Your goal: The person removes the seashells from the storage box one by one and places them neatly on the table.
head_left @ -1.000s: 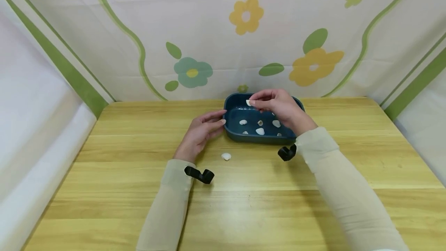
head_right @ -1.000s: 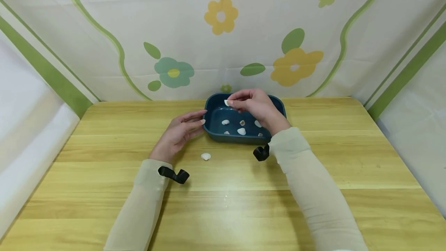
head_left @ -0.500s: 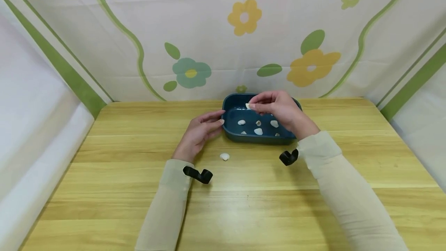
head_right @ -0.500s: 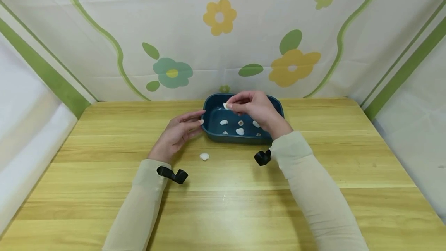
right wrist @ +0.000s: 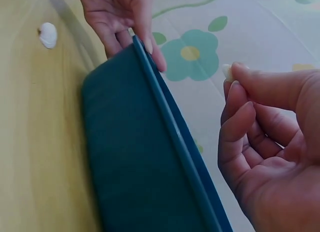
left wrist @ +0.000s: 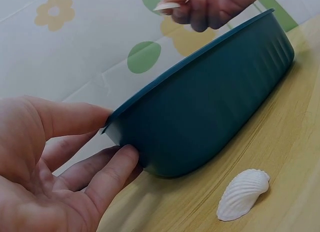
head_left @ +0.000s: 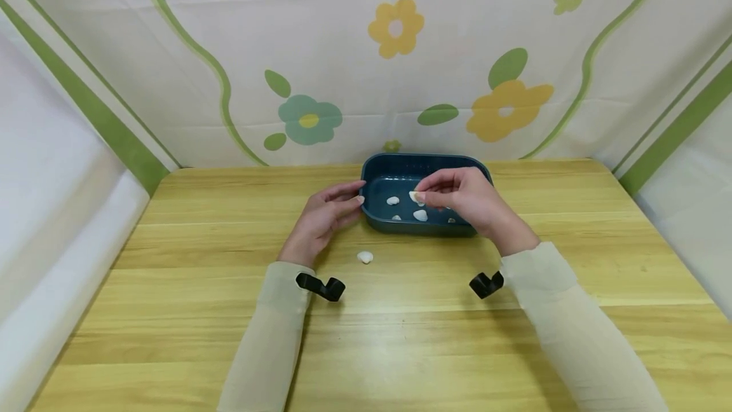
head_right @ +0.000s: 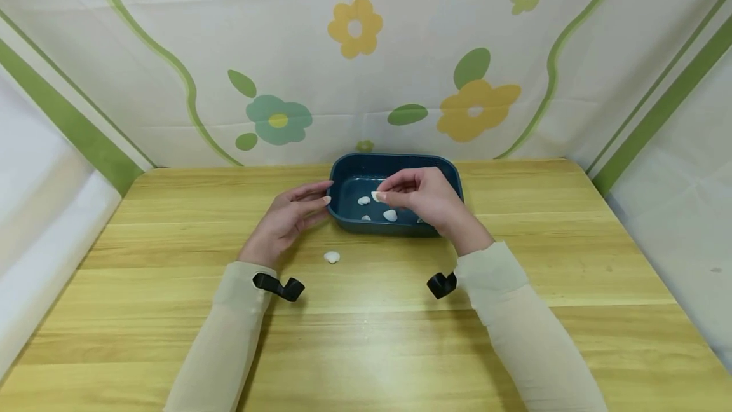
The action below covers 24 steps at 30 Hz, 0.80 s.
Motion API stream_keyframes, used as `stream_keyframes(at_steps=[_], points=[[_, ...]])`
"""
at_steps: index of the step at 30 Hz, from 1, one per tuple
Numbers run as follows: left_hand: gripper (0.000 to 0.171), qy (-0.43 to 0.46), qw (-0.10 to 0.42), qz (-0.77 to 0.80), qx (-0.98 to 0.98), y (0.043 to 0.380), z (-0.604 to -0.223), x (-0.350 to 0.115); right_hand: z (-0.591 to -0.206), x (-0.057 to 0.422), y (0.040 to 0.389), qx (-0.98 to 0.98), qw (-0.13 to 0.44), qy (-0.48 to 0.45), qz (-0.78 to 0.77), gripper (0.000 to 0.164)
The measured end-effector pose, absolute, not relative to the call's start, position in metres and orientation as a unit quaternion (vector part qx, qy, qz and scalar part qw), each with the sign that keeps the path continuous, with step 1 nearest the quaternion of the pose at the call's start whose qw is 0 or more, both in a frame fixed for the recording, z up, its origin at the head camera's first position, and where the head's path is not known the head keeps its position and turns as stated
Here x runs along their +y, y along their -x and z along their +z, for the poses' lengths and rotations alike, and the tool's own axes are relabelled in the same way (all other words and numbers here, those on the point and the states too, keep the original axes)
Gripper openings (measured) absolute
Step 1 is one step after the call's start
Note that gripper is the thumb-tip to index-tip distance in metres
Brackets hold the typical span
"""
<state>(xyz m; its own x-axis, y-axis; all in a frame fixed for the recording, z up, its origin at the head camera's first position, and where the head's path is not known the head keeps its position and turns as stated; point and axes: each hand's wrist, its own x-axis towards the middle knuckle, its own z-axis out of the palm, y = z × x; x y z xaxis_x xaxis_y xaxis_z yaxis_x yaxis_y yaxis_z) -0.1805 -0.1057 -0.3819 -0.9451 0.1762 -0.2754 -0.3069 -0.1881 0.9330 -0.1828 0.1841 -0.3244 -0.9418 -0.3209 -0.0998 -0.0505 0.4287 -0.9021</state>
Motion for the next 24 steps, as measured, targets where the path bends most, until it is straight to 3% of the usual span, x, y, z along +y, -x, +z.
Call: stream_keyframes(at_steps=[24], points=[[0.045,0.054,0.156,0.768,0.619,0.181,-0.384,-0.106,-0.361,0.188,0.126,0.836,0.150,0.131,-0.511,0.014]])
